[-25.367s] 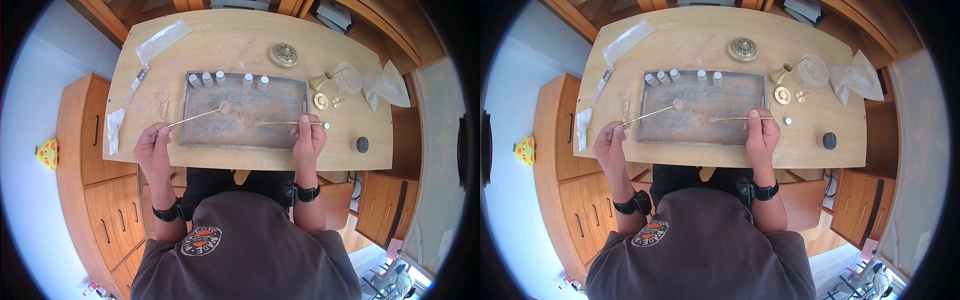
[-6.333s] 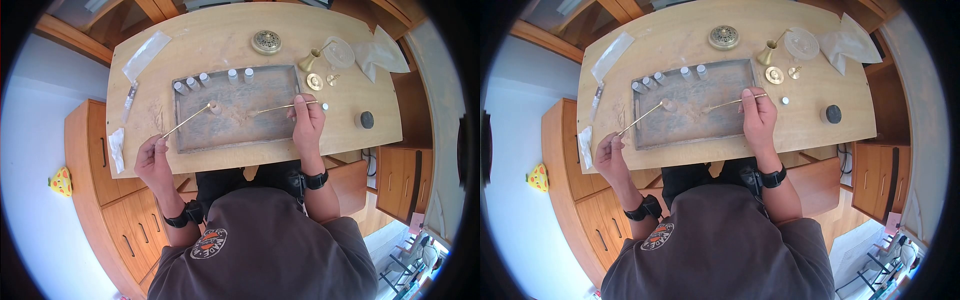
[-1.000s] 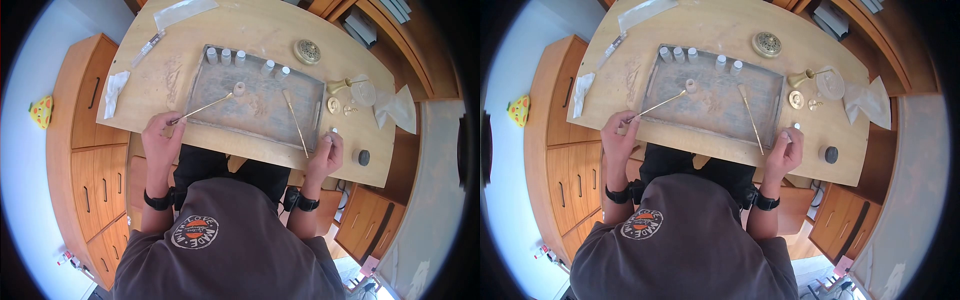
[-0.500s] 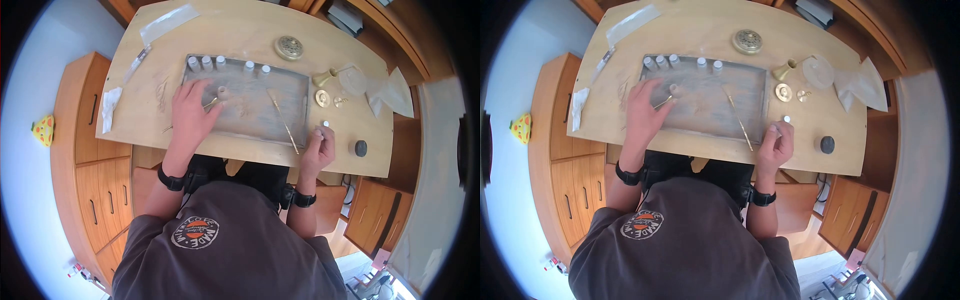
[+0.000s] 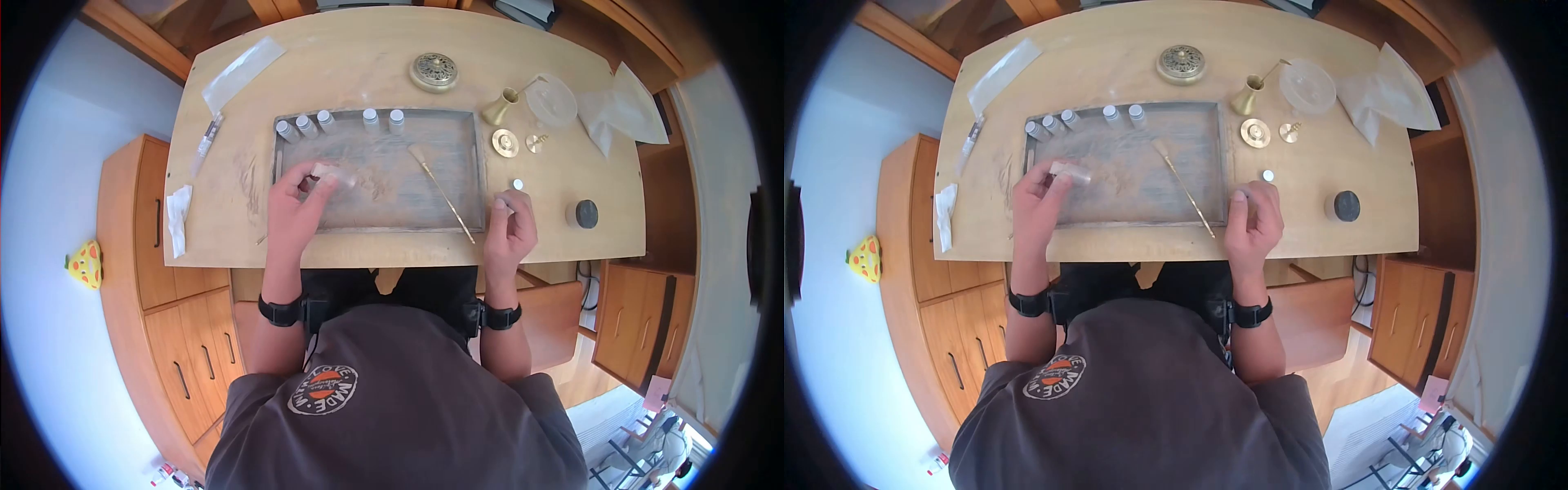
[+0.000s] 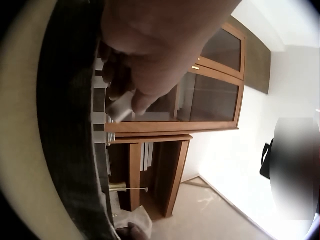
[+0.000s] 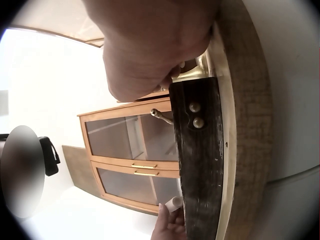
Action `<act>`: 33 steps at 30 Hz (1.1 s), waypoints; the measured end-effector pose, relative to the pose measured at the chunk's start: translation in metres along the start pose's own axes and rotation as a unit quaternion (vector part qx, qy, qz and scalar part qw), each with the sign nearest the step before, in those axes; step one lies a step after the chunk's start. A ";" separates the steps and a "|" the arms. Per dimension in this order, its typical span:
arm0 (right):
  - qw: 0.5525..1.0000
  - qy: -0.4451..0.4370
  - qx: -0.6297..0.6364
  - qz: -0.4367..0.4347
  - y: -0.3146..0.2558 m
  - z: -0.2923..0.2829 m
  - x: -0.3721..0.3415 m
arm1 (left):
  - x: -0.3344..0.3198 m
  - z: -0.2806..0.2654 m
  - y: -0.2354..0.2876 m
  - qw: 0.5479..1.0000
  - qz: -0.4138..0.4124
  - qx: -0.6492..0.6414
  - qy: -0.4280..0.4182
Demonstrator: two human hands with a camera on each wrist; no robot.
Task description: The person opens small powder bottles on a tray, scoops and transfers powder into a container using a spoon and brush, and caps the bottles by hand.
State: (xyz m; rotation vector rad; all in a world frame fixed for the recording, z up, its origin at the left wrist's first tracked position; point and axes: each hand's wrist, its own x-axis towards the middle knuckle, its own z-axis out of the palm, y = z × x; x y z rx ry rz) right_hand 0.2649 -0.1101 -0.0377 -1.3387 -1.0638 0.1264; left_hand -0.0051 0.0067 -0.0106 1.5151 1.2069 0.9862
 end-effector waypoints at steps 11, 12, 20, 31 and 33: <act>0.998 -0.003 -0.063 -0.009 0.005 -0.010 0.004 | -0.006 0.016 0.014 0.938 0.217 0.269 0.009; 0.995 -0.002 -0.099 -0.002 0.006 -0.015 0.006 | -0.006 0.017 0.015 0.937 0.213 0.277 -0.001; 0.955 -0.057 -0.283 0.069 0.006 -0.039 0.036 | -0.004 0.017 0.014 0.944 0.199 0.263 -0.018; 0.936 -0.133 -0.319 0.069 0.019 -0.036 0.057 | -0.004 0.014 0.005 0.949 0.227 0.219 0.016; 0.942 -0.142 -0.300 0.053 -0.016 -0.018 0.065 | -0.005 0.015 0.007 0.951 0.214 0.222 0.016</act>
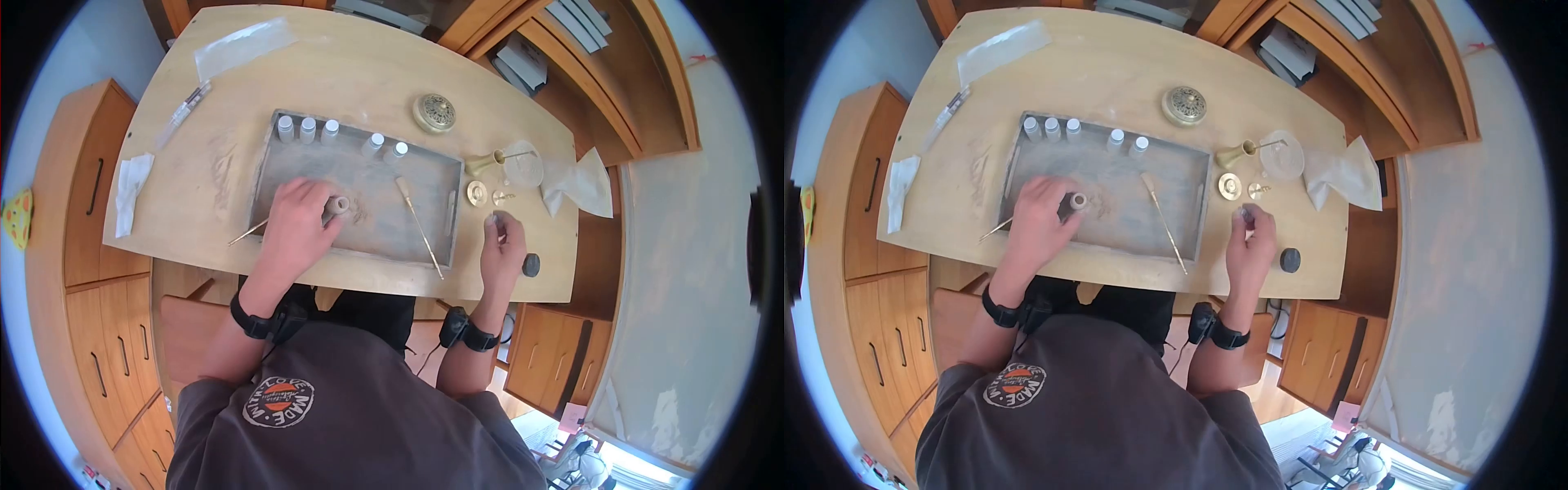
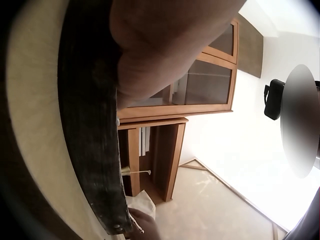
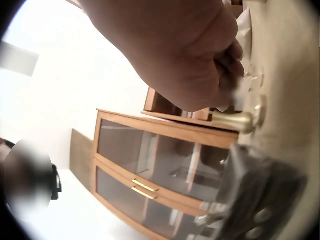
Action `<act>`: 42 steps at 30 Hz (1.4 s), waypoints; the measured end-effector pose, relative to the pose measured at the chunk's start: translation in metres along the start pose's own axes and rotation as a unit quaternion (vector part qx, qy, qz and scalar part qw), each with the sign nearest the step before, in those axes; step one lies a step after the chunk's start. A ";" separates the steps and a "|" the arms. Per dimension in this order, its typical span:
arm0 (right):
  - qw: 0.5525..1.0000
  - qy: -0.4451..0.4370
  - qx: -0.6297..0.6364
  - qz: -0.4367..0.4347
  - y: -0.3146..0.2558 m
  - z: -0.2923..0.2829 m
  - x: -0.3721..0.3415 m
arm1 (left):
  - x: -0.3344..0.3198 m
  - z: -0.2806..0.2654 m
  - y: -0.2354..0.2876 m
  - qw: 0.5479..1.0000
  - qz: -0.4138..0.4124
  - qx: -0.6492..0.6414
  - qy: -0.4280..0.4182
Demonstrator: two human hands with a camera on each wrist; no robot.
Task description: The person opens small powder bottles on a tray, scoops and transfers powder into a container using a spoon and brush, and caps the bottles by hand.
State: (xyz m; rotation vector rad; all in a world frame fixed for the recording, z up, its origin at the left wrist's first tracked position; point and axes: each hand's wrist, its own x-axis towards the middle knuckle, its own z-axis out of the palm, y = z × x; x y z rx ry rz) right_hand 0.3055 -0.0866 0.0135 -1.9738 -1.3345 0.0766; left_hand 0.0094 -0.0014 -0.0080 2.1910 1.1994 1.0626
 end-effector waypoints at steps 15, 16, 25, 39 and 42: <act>0.948 -0.203 0.156 -0.187 -0.116 0.061 -0.028 | -0.001 -0.008 0.002 0.998 0.051 -0.036 -0.020; 0.950 -0.201 0.169 -0.171 -0.115 0.061 -0.028 | -0.001 -0.008 0.002 0.998 0.051 -0.042 -0.024; 0.936 -0.197 0.131 -0.262 -0.114 0.059 -0.017 | 0.000 -0.012 0.005 0.994 0.085 -0.015 -0.064; 0.929 -0.289 0.048 -0.227 -0.118 0.060 -0.013 | -0.002 -0.011 0.004 0.990 0.109 -0.015 -0.085; 0.924 -0.270 0.061 -0.264 -0.116 0.060 -0.012 | 0.000 -0.013 0.004 0.991 0.102 -0.020 -0.090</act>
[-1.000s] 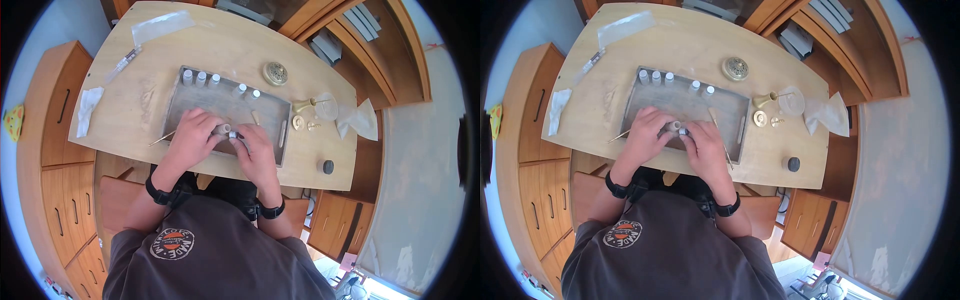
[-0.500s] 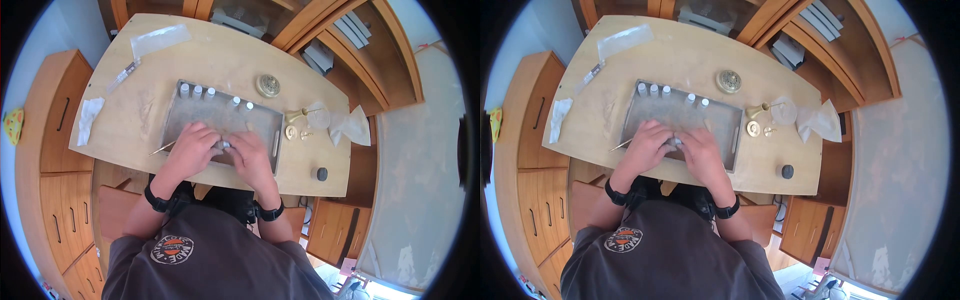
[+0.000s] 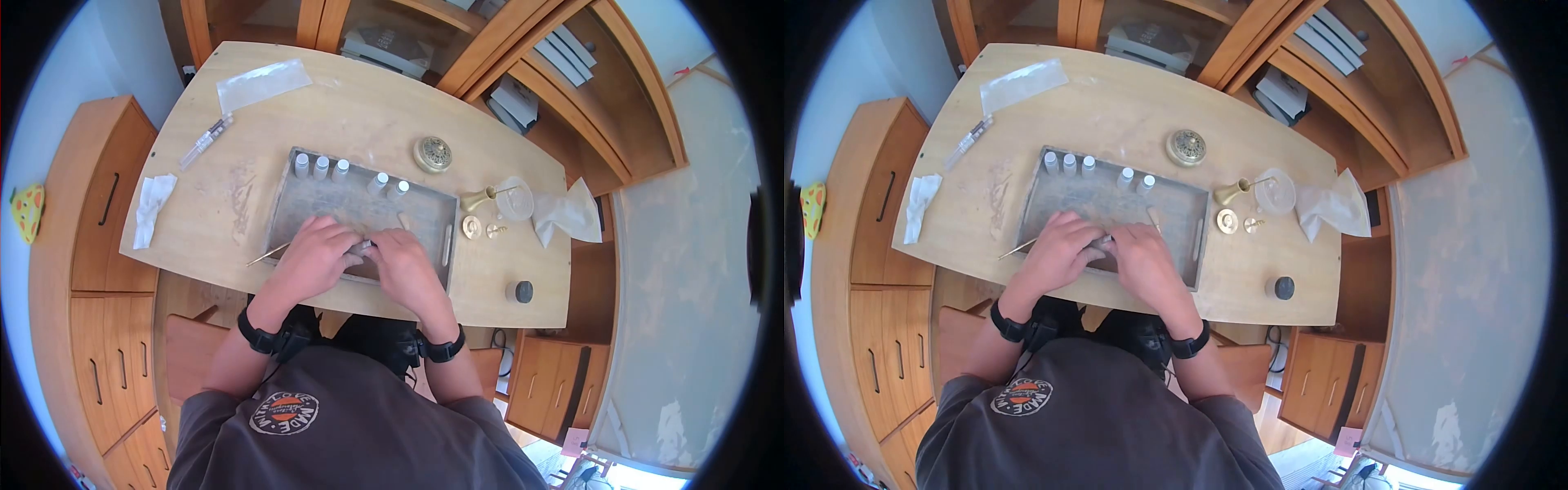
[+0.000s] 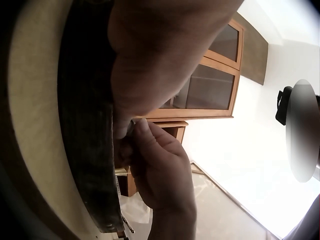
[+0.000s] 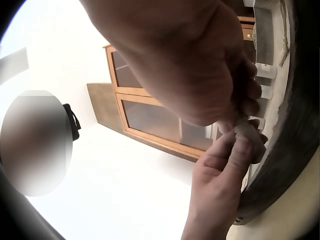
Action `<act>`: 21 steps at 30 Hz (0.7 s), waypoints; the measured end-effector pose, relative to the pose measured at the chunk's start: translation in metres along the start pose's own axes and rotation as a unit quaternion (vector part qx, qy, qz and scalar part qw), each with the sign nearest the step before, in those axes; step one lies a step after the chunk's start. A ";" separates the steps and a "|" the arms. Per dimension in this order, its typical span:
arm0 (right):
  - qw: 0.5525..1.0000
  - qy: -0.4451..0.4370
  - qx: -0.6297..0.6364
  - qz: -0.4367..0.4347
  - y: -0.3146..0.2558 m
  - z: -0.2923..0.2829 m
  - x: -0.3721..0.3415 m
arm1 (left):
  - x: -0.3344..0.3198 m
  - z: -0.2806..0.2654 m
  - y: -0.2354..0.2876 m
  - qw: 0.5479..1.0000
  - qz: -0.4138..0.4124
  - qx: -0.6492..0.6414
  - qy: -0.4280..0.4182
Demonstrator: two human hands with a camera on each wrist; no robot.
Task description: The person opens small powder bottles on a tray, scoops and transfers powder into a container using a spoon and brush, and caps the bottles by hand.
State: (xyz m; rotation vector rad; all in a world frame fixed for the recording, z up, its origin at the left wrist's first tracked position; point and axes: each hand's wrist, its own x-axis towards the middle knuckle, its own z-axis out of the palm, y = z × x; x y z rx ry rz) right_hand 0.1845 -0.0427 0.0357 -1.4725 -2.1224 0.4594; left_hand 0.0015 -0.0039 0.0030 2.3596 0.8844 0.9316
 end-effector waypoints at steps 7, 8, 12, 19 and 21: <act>0.996 0.032 0.042 -0.065 -0.003 -0.006 -0.002 | 0.000 -0.004 -0.003 1.000 0.004 -0.030 -0.006; 0.997 0.032 0.042 -0.065 -0.002 -0.006 -0.002 | 0.000 -0.003 -0.003 1.000 0.004 -0.030 -0.006; 0.998 0.034 0.039 -0.044 0.001 -0.004 -0.002 | -0.002 0.000 -0.003 0.999 0.007 -0.029 0.039; 0.994 -0.001 0.030 0.101 -0.007 -0.004 0.000 | -0.004 0.001 -0.003 0.998 0.008 -0.026 0.057; 0.995 0.054 0.053 0.060 -0.006 0.000 0.001 | -0.003 0.000 -0.002 0.997 0.005 -0.035 0.062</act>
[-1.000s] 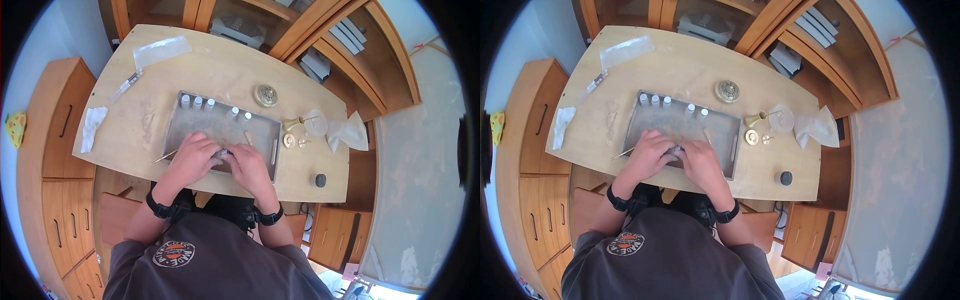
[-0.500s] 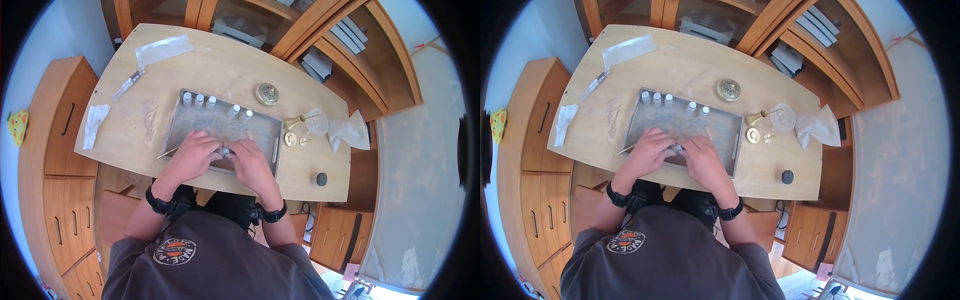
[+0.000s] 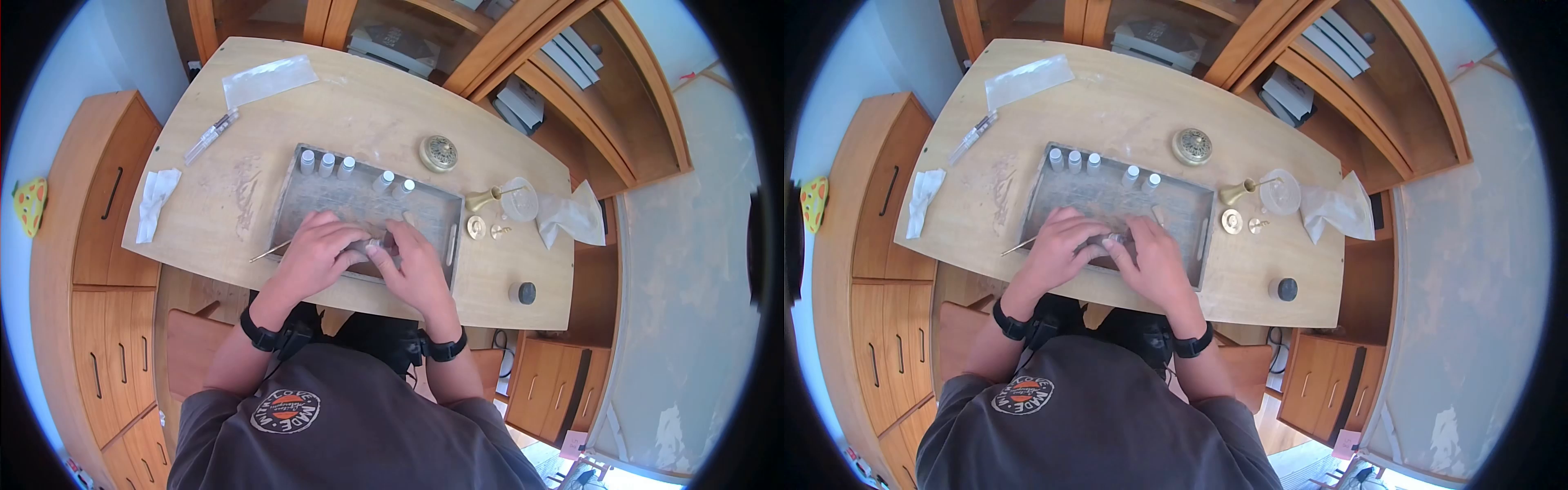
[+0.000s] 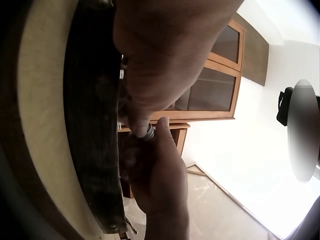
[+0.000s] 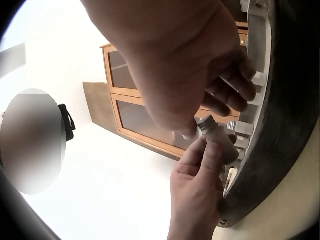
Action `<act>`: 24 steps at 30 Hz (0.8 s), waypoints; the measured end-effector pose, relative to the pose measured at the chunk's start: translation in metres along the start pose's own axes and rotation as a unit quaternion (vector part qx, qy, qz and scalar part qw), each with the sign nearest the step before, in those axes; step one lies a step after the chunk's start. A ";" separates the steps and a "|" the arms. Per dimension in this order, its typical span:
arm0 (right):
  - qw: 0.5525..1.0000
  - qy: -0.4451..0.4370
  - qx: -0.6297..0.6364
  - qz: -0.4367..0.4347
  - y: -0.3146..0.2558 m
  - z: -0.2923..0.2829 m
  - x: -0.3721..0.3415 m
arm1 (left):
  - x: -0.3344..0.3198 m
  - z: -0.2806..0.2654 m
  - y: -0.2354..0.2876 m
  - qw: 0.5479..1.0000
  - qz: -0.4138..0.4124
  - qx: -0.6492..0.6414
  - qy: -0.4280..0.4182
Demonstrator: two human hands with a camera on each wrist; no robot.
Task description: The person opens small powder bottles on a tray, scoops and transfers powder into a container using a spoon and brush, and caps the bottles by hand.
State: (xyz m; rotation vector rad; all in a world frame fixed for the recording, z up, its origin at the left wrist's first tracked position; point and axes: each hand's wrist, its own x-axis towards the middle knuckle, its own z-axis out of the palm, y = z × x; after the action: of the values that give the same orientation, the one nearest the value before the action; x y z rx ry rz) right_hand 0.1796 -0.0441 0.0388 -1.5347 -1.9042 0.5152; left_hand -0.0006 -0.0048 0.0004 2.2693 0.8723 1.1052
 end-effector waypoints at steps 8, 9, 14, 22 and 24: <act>0.986 -0.137 -0.076 0.059 0.002 -0.005 -0.001 | 0.000 -0.001 0.000 1.000 -0.001 0.010 -0.001; 0.995 -0.082 -0.023 0.048 0.001 -0.002 -0.003 | 0.000 -0.001 0.001 1.000 -0.001 0.003 0.005; 0.994 0.025 0.103 0.003 -0.005 0.001 -0.005 | -0.001 0.001 0.000 1.000 -0.002 -0.008 0.009; 0.997 0.010 0.067 0.047 0.003 0.000 -0.010 | -0.001 0.001 0.002 1.000 -0.006 0.017 -0.008; 0.996 0.034 0.060 0.065 0.002 -0.007 -0.015 | 0.000 0.001 0.002 1.000 -0.003 0.018 -0.009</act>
State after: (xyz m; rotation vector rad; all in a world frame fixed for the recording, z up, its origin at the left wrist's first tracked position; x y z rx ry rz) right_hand 0.1875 -0.0585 0.0393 -1.5850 -1.6997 0.6152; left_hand 0.0009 -0.0066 0.0015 2.3012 0.8976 1.0724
